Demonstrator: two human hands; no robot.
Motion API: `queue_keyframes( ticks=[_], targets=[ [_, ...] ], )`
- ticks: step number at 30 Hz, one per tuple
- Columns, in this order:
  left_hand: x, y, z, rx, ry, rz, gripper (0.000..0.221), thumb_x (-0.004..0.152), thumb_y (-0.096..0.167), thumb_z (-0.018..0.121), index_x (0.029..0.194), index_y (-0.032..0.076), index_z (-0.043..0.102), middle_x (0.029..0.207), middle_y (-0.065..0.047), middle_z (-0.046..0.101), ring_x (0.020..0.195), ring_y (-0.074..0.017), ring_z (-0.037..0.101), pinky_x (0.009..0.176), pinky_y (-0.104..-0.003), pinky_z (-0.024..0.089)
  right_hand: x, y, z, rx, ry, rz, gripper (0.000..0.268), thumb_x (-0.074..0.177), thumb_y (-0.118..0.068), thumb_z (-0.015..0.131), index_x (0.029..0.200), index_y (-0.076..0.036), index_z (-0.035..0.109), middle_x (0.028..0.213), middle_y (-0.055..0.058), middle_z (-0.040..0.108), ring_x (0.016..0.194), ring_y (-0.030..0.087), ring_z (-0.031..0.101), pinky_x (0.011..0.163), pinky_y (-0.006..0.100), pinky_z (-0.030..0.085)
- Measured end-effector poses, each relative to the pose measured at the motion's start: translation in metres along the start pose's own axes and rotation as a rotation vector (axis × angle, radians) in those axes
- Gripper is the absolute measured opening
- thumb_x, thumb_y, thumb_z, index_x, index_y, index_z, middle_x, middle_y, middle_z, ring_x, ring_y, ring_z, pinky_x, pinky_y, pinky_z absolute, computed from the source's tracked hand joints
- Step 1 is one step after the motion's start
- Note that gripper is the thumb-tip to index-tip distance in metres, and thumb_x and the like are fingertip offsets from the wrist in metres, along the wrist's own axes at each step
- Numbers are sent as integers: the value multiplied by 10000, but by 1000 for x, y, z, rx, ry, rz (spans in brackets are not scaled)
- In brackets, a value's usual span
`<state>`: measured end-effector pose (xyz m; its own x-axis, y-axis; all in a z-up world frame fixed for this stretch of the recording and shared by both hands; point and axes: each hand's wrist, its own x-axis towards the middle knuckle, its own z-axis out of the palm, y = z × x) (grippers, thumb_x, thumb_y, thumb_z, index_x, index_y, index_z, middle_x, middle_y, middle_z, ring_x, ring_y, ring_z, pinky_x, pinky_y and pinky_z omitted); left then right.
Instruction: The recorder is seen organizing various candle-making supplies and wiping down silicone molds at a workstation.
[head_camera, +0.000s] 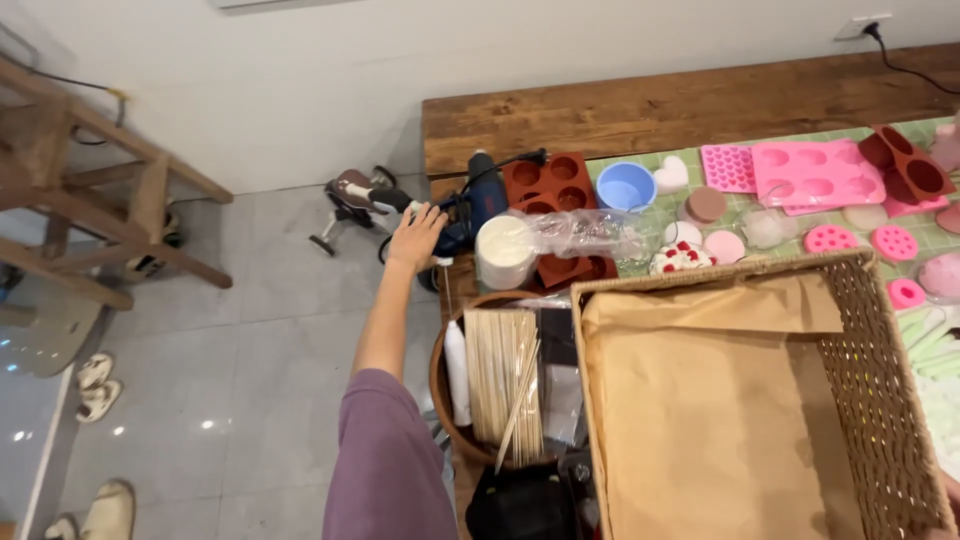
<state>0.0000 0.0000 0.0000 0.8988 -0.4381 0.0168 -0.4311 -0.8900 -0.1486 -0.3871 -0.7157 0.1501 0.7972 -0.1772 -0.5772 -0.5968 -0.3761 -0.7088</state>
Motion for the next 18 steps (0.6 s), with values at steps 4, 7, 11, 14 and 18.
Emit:
queue_keyframes(
  ticks=[4, 7, 11, 14, 18],
  targets=[
    [31, 3, 57, -7, -33, 108, 1016, 715, 395, 890, 1555, 106, 397, 1562, -70, 444, 1493, -274, 335, 1249, -506, 236, -3, 9, 0, -59, -2, 77, 704, 814, -59, 735, 1490, -96, 546, 1281, 173, 739, 1140, 331, 725, 993, 481, 580],
    [34, 16, 44, -47, -110, 85, 955, 758, 422, 869, 1540, 80, 442, 1480, -77, 550, 1444, -271, 436, 1281, -523, 240, -12, 19, 0, -90, -5, 131, 683, 816, -82, 768, 1466, -95, 558, 1268, 165, 744, 1139, 318, 726, 1002, 468, 584],
    [33, 28, 24, -77, -56, -19, 1061, 579, 513, 907, 1431, 35, 495, 1365, -145, 631, 1328, -289, 532, 1173, -540, 254, -24, 35, 0, -137, -27, 189, 657, 821, -114, 818, 1430, -93, 575, 1250, 152, 753, 1138, 300, 730, 1015, 448, 589],
    [32, 25, -2, -169, -27, -90, 1081, 537, 560, 908, 1403, 40, 523, 1237, -174, 682, 1228, -291, 590, 1124, -507, 269, -35, 39, -2, -167, -32, 212, 642, 823, -135, 852, 1406, -91, 586, 1238, 144, 759, 1138, 288, 732, 1023, 435, 593],
    [21, 17, -22, -278, -140, -181, 885, 642, 548, 868, 1355, 93, 605, 1129, -170, 732, 1157, -278, 643, 1147, -443, 284, -54, 40, 1, -181, -40, 238, 634, 825, -149, 875, 1390, -89, 594, 1229, 139, 763, 1138, 280, 734, 1029, 427, 596]
  ],
)
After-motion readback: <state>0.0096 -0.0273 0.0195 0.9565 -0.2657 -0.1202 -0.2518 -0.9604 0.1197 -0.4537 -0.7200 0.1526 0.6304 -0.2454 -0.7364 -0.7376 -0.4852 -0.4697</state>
